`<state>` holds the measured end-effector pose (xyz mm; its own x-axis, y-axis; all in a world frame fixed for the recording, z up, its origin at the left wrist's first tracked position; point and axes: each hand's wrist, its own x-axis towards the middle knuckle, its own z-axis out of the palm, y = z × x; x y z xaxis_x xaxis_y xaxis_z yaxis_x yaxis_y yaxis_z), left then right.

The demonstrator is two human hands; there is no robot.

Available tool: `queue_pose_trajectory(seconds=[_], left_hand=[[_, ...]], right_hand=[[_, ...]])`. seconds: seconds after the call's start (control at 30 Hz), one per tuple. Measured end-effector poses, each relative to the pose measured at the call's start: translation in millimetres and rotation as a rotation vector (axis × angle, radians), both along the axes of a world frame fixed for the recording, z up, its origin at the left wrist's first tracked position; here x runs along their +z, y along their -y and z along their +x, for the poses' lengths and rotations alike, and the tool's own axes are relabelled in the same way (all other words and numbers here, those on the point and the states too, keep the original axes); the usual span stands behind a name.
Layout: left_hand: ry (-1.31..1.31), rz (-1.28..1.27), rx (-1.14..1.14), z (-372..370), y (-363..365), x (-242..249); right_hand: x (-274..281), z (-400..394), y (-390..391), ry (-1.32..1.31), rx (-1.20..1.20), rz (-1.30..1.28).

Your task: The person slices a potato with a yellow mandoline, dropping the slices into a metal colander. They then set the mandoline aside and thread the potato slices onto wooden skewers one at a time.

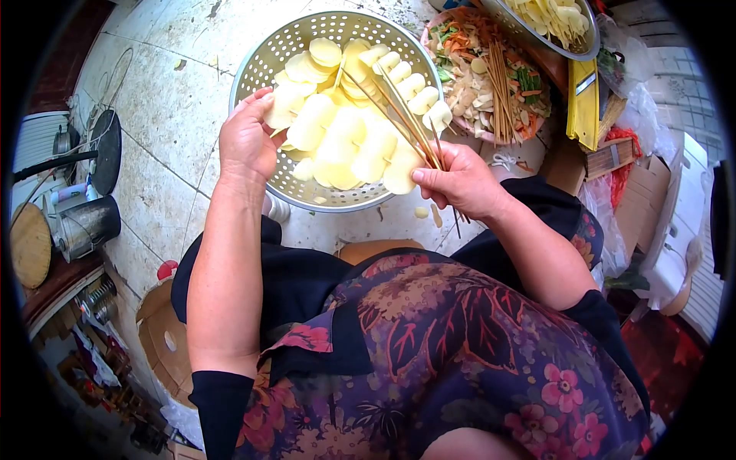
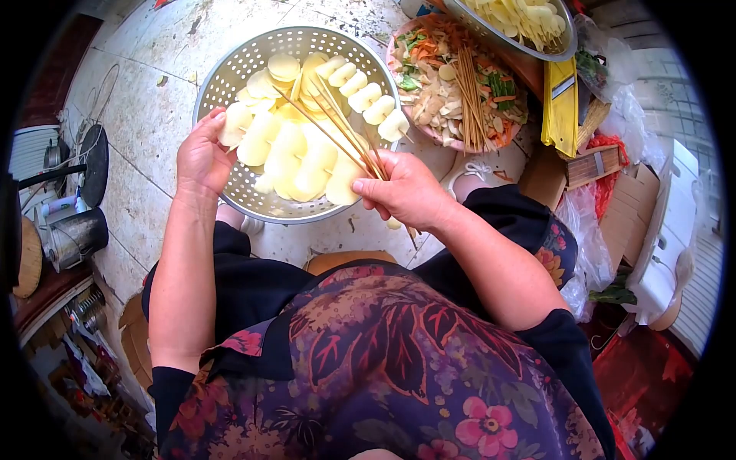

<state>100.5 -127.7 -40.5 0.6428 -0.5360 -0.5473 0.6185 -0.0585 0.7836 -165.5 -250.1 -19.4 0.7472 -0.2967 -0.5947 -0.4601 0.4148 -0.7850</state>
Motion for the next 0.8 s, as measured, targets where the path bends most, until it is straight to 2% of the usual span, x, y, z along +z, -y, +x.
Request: queue_pose_trajectory(seconds=[0.23, 0.8], left_hand=[[-0.109, 0.064, -0.06, -13, 0, 1], [-0.085, 0.117, -0.153, -23, 5, 10]], right_hand=[[-5, -1, -5, -0.011, -0.018, -0.027], [-6, 0, -7, -0.001, -0.065, -0.033]])
